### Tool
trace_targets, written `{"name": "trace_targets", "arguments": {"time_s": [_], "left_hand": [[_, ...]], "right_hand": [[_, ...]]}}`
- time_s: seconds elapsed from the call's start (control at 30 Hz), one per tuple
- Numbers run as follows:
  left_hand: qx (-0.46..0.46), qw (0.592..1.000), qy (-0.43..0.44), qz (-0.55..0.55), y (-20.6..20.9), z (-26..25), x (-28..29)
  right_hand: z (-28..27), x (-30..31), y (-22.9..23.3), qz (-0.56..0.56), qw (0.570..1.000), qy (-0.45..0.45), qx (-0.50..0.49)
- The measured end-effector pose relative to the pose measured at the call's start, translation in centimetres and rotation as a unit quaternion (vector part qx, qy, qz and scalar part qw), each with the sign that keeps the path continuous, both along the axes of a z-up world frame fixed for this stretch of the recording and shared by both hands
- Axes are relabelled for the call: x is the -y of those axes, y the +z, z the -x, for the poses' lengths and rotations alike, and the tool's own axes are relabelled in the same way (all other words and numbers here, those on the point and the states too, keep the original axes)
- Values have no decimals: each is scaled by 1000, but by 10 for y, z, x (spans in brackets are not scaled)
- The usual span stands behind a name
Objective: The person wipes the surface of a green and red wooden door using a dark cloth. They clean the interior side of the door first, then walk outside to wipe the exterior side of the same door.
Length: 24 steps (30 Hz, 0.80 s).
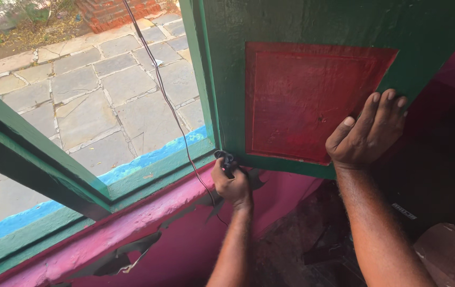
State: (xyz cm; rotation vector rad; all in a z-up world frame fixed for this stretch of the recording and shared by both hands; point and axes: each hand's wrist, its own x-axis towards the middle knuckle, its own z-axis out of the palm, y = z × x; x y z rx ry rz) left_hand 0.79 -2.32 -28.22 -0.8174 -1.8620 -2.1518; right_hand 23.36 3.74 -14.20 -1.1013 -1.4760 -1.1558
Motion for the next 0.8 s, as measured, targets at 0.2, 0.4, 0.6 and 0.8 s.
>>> {"name": "trace_targets", "arguments": {"time_s": [0.2,0.4,0.6,0.8], "left_hand": [[-78,986,-146,26,-13,-47,9],[151,987,-31,49,-7,5,2],[96,982,-144,78,-28,-79,-6],[249,962,-110,-31,-59,-94,-17]], "right_hand": [[-2,1,-2,-4,1000,-11,9],[-3,-2,-3,1,1000,-7,5],[-2,0,-4,5,1000,-11,3],[0,0,0,-7,1000,-3,6]]}}
